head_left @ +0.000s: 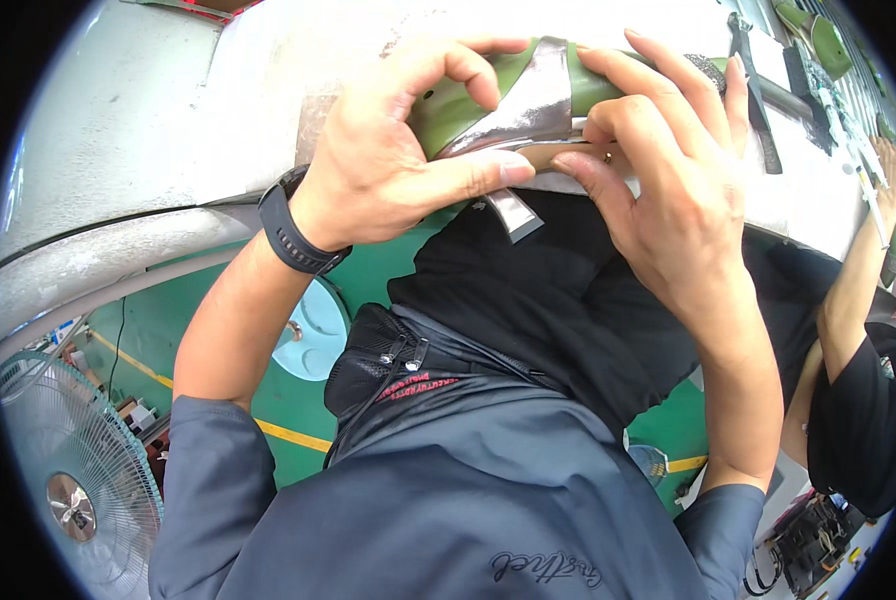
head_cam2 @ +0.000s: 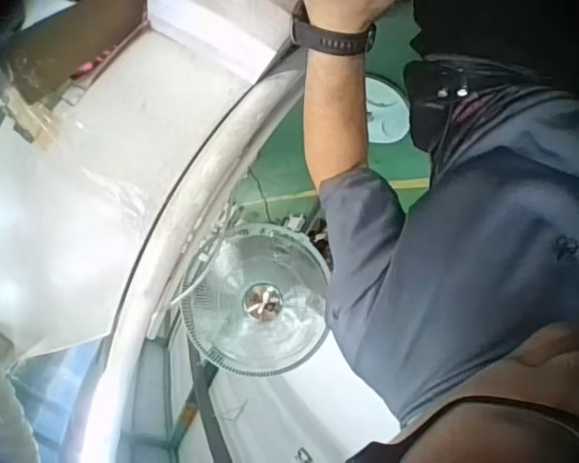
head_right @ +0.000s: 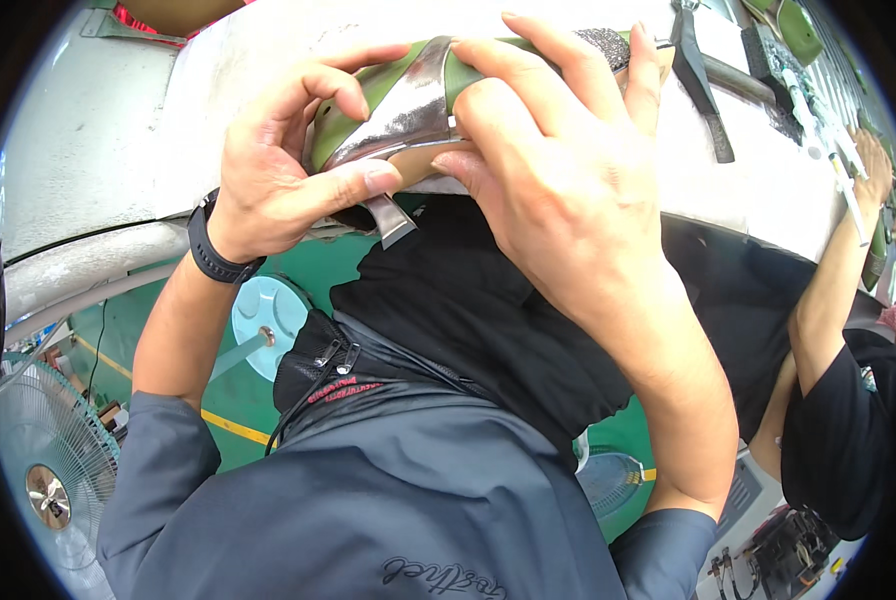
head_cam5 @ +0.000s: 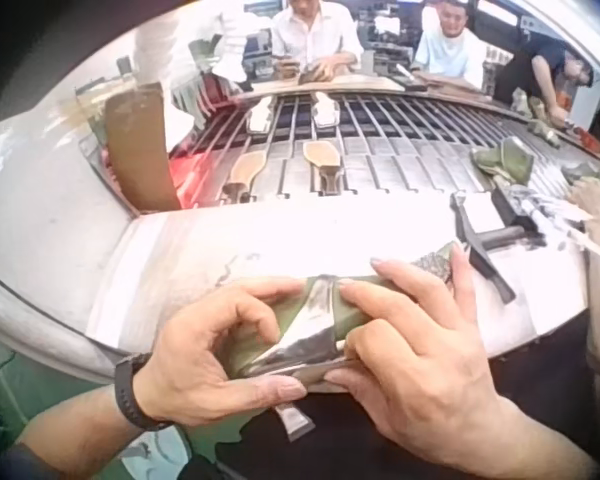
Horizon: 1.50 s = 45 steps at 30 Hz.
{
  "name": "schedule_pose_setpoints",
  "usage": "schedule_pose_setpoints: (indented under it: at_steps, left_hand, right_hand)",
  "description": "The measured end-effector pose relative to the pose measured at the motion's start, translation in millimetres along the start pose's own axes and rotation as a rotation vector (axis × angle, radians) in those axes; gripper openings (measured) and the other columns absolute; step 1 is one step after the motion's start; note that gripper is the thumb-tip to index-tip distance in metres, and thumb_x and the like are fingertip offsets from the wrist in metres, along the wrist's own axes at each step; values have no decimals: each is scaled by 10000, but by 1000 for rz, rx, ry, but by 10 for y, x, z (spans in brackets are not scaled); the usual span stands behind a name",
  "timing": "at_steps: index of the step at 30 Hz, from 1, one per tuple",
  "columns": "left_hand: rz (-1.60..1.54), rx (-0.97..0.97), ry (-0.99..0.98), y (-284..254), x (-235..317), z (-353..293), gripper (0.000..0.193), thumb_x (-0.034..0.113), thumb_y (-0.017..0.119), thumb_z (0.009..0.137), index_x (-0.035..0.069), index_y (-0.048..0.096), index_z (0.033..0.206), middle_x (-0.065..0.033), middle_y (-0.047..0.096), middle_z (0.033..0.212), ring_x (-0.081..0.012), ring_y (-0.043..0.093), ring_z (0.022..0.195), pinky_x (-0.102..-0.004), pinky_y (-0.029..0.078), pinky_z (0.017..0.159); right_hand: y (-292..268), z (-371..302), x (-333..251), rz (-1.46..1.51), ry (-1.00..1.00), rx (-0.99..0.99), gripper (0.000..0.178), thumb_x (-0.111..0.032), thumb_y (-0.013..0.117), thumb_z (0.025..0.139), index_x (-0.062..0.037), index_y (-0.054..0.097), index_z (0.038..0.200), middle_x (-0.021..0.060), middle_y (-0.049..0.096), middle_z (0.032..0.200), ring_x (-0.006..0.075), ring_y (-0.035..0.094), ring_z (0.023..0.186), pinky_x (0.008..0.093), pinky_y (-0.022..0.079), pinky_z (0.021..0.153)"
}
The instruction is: The person assembles high-heeled shoes by taking lasted shoe uppers and soles from a conveyor belt, pressing the soles onto the uppers by hand, and hammering along the edges using a hammer.
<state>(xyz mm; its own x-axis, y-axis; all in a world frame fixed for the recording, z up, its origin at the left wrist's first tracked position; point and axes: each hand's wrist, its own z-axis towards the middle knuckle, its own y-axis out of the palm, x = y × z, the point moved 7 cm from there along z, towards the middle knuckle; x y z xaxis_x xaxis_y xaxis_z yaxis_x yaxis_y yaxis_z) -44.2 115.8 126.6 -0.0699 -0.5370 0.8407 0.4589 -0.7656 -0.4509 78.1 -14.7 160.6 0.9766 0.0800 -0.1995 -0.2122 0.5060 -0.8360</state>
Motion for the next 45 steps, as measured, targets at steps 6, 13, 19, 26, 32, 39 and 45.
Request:
schedule_pose_setpoints:
  at_steps: [6, 13, 19, 26, 32, 39, 45]
  left_hand:
    - [62, -24, 11, 93, 67, 85, 255, 60, 828, 836, 44, 587, 919, -225, 625, 1434, -232, 620, 1256, -347, 485, 1053]
    - [223, 62, 22, 159, 153, 117, 190, 18, 764, 831, 52, 577, 833, -234, 630, 1424, -241, 631, 1242, -355, 481, 1043]
    - [138, 32, 18, 194, 90, 108, 166, -1, 729, 839, 54, 574, 862, -254, 566, 1469, -280, 577, 1294, -395, 439, 1088]
    - [226, 102, 11, 184, 133, 132, 150, 46, 701, 731, 68, 586, 825, -204, 661, 1316, -352, 629, 1079, -433, 471, 955]
    - [325, 176, 95, 246, 146, 65, 382, 78, 729, 771, 46, 605, 1131, -233, 580, 1418, -412, 567, 1207, -457, 442, 1039]
    - [343, -54, 50, 268, 150, 492, 849, 204, 846, 777, -16, 450, 1496, -247, 558, 1413, -372, 565, 1314, -425, 434, 1134]
    - [422, -108, 126, 433, 133, 713, 858, 187, 858, 768, -20, 446, 1492, -244, 580, 1352, -413, 583, 1242, -445, 464, 1080]
  right_hand:
    - [20, -13, 14, -38, 5, -15, 219, -146, 821, 813, -88, 617, 865, 63, 707, 1303, 299, 616, 1290, 629, 265, 1192]
    - [39, 17, 38, -14, 65, -21, 210, -124, 810, 807, -75, 609, 842, 67, 717, 1278, 294, 636, 1245, 606, 277, 1196]
    - [59, 3, 77, 21, 48, 6, 208, -116, 812, 800, -73, 609, 806, 61, 737, 1240, 292, 648, 1225, 584, 270, 1209]
    - [6, 338, 89, 78, 136, -90, 257, -46, 820, 664, -43, 592, 783, 77, 720, 998, 327, 623, 938, 458, 453, 947]
    - [-165, 319, 380, -38, 52, 40, 522, -162, 896, 689, -69, 678, 1154, 125, 673, 1340, 344, 600, 1251, 457, 437, 1073]
    - [-196, 48, 822, 115, 108, 23, 847, -290, 920, 703, -119, 590, 1464, 127, 521, 1567, 358, 437, 1476, 474, 384, 1195]
    - [-134, 160, 782, 70, 149, -35, 854, -317, 930, 682, -113, 599, 1442, 149, 510, 1567, 362, 416, 1490, 480, 371, 1203]
